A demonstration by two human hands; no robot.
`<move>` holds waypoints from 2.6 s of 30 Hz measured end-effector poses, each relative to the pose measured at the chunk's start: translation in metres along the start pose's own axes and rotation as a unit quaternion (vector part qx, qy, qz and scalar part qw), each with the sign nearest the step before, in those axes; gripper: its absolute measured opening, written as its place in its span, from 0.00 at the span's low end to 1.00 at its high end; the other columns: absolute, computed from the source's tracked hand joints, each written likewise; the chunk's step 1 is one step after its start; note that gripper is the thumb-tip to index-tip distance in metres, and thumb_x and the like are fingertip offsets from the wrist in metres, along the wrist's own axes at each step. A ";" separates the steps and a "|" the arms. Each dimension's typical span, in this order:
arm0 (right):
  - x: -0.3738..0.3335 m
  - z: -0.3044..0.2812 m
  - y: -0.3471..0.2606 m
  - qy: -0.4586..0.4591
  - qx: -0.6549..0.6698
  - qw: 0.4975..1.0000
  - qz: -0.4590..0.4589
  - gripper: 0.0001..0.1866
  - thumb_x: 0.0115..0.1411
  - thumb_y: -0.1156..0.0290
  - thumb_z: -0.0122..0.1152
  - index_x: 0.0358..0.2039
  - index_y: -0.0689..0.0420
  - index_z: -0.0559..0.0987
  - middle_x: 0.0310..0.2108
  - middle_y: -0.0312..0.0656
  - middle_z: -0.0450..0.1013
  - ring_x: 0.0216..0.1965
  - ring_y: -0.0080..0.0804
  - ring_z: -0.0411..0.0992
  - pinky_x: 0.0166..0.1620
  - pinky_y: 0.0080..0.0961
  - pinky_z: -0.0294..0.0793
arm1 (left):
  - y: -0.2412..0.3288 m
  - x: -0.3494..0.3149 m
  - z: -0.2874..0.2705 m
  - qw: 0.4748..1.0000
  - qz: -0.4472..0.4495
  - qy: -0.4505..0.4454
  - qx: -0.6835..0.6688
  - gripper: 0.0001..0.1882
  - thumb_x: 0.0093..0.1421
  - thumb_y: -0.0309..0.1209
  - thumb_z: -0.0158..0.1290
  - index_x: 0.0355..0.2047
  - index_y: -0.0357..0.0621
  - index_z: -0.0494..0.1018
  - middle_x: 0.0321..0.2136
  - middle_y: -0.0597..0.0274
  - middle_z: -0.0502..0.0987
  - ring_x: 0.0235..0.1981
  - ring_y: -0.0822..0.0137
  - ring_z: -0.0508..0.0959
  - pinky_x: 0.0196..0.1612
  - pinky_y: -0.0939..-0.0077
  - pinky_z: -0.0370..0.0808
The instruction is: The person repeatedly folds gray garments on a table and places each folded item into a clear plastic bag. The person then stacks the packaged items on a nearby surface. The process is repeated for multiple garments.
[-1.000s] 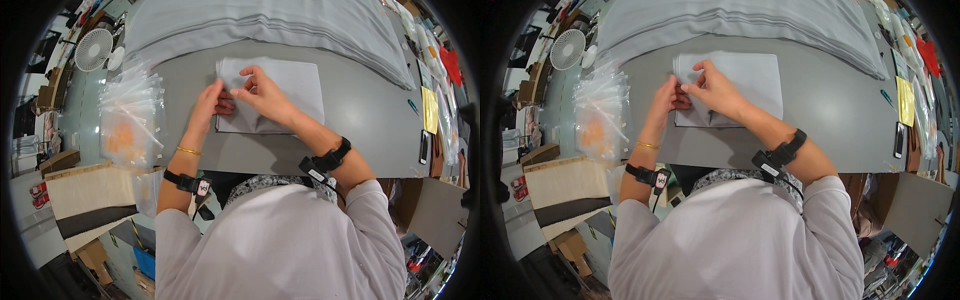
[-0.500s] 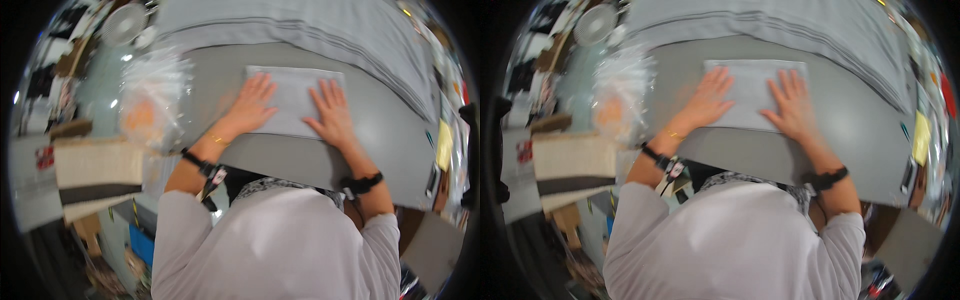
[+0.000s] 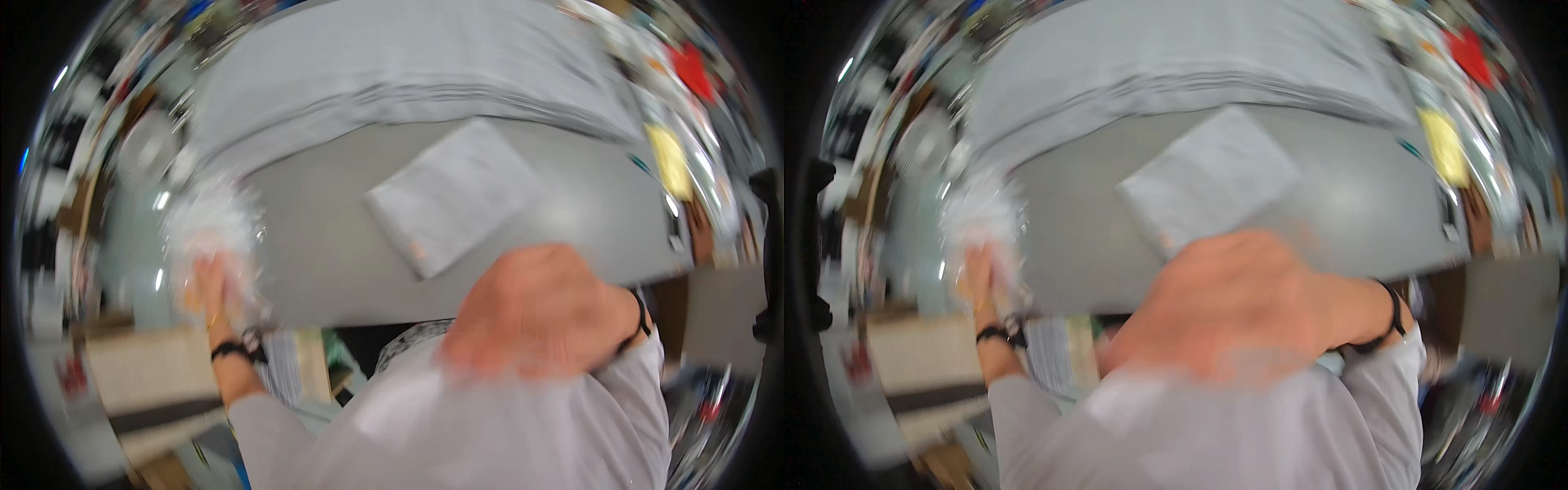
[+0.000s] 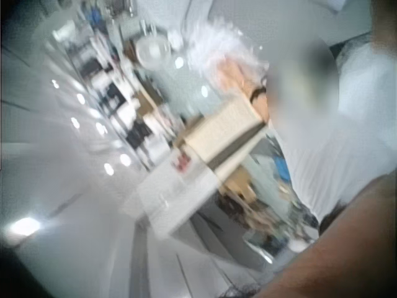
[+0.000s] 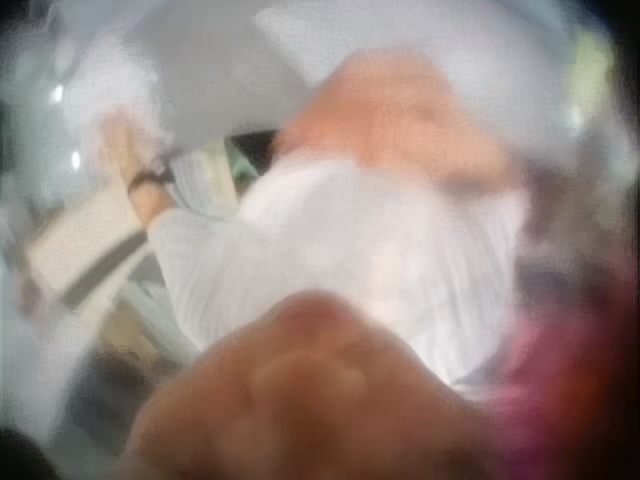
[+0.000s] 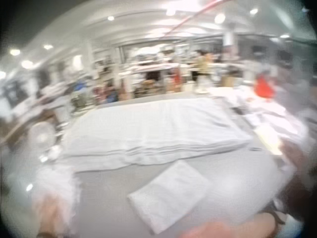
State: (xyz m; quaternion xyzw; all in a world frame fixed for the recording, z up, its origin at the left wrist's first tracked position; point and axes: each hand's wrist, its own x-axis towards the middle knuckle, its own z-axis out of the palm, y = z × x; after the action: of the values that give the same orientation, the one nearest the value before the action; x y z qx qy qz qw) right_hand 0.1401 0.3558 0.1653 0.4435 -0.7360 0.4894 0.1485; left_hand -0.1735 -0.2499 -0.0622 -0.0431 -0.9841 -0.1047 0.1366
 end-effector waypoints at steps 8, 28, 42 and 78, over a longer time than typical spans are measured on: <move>0.027 -0.029 -0.077 0.109 -0.219 0.966 -0.088 0.12 0.62 0.76 0.63 0.46 0.61 0.82 0.37 0.45 0.80 0.37 0.42 0.80 0.36 0.36 0.79 | -0.007 0.026 0.015 0.964 -0.138 -0.033 -0.226 0.19 0.66 0.35 0.54 0.49 0.30 0.76 0.35 0.57 0.78 0.34 0.67 0.73 0.37 0.70 0.74; -0.497 -0.239 0.000 0.295 -0.420 0.429 0.743 0.56 0.39 0.33 0.78 0.67 0.43 0.70 0.62 0.49 0.67 0.67 0.49 0.60 0.65 0.46 0.63 | 0.265 -0.057 -0.176 0.978 0.102 -0.096 -0.152 0.18 0.68 0.35 0.56 0.55 0.43 0.79 0.26 0.60 0.76 0.28 0.66 0.74 0.36 0.67 0.75; -0.491 -0.272 0.010 0.286 -0.298 0.428 0.804 0.55 0.33 0.34 0.79 0.65 0.30 0.70 0.63 0.51 0.64 0.68 0.55 0.58 0.62 0.57 0.62 | 0.366 -0.057 -0.106 0.887 0.227 -0.226 -0.332 0.12 0.71 0.25 0.50 0.51 0.34 0.77 0.34 0.69 0.65 0.25 0.80 0.65 0.25 0.86 0.63; -0.072 0.039 0.057 -0.050 -0.175 0.957 0.226 0.11 0.57 0.72 0.71 0.37 0.55 0.76 0.24 0.44 0.77 0.25 0.45 0.78 0.27 0.38 0.74 | 0.342 -0.164 -0.152 0.897 0.295 -0.193 -0.268 0.05 0.63 0.27 0.59 0.38 0.43 0.82 0.32 0.63 0.75 0.36 0.59 0.78 0.37 0.65 0.75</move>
State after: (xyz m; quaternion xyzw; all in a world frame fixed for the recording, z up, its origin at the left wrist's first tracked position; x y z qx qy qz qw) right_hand 0.1436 0.3666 0.0661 0.2566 -0.8976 0.3511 0.0721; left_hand 0.0625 0.0405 0.1019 -0.3855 -0.8680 -0.3093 -0.0483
